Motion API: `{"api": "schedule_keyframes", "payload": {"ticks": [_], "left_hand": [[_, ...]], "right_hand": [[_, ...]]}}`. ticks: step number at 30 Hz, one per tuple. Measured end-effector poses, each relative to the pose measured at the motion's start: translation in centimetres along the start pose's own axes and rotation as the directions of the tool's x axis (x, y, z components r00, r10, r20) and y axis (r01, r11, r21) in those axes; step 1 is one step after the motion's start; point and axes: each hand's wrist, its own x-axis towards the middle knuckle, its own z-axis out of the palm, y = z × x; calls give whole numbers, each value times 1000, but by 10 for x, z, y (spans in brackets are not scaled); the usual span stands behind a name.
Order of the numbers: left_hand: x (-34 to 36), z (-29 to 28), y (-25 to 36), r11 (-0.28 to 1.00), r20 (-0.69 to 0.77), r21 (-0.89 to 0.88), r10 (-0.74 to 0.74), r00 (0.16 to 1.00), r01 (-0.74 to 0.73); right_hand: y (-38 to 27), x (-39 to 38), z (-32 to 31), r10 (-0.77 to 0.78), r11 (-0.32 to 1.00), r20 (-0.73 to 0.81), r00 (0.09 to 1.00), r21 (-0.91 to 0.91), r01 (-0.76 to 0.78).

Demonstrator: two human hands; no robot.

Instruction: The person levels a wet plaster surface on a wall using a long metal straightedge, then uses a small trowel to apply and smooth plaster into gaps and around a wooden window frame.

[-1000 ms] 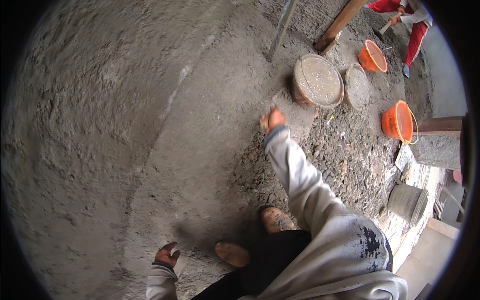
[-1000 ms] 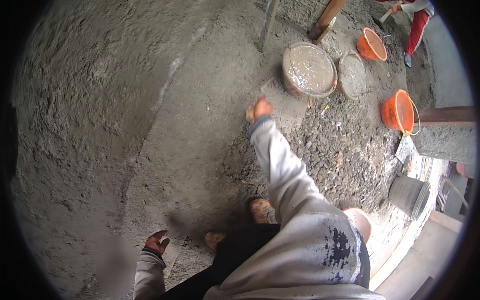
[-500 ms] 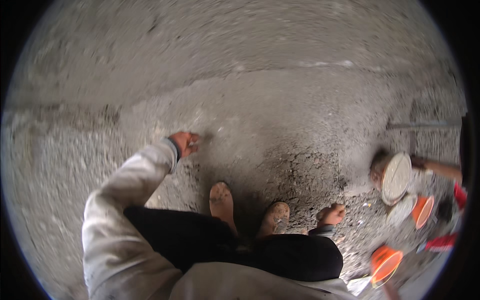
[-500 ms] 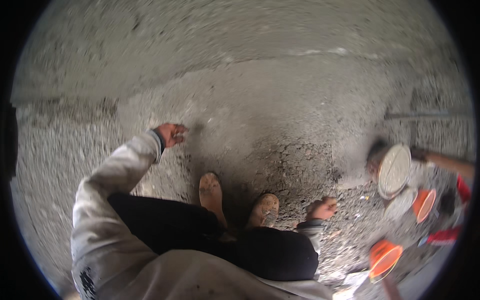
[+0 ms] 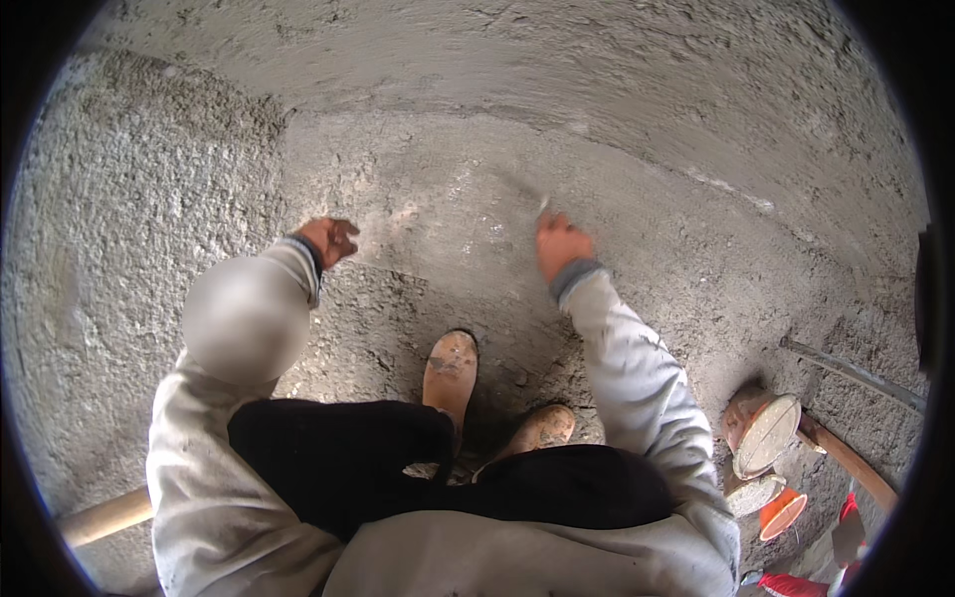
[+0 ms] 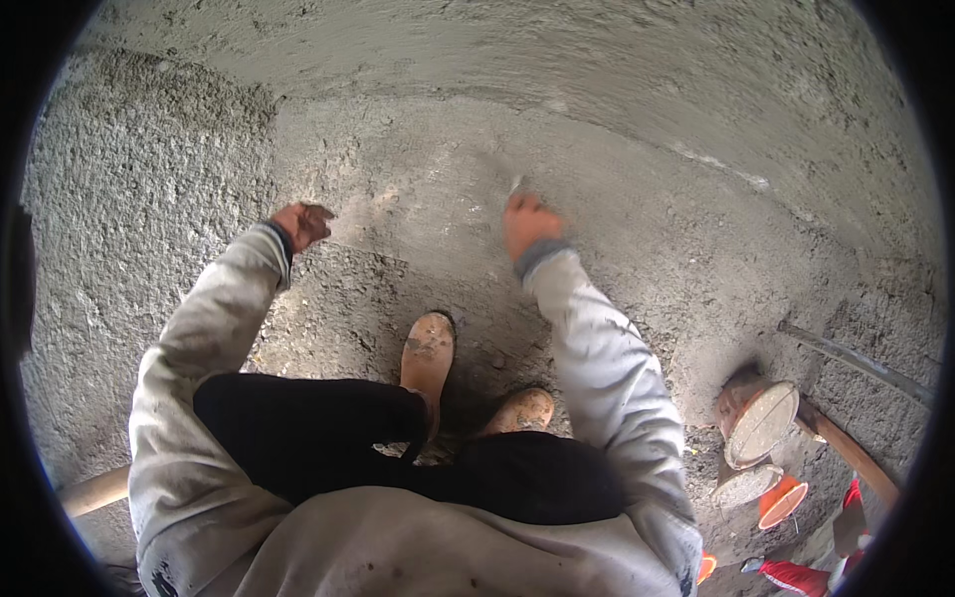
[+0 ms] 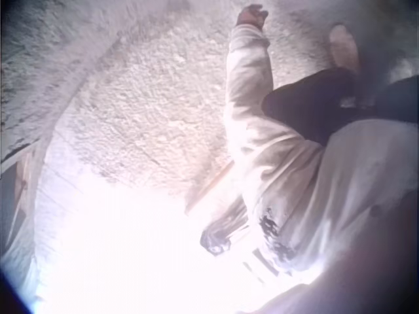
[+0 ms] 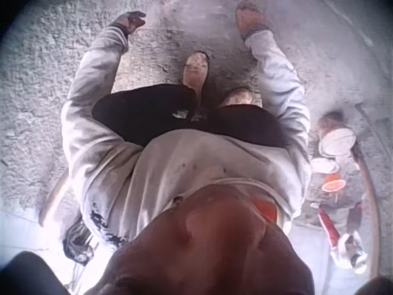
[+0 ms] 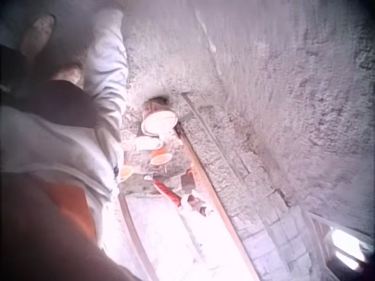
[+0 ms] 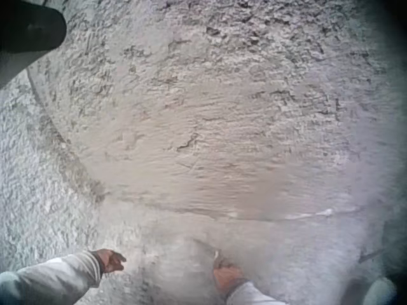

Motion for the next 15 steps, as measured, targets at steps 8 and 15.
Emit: {"api": "schedule_keyframes", "payload": {"ticks": [8,15], "left_hand": [[-87,-11,-9,963,7,209,-176,984,171],[-103,-1,-75,960,-69,-105,-267,961,259]], "right_hand": [[-41,19,16,43,993,-75,996,110,-35],[-87,-11,20,-387,912,102,916,186,364]]}}
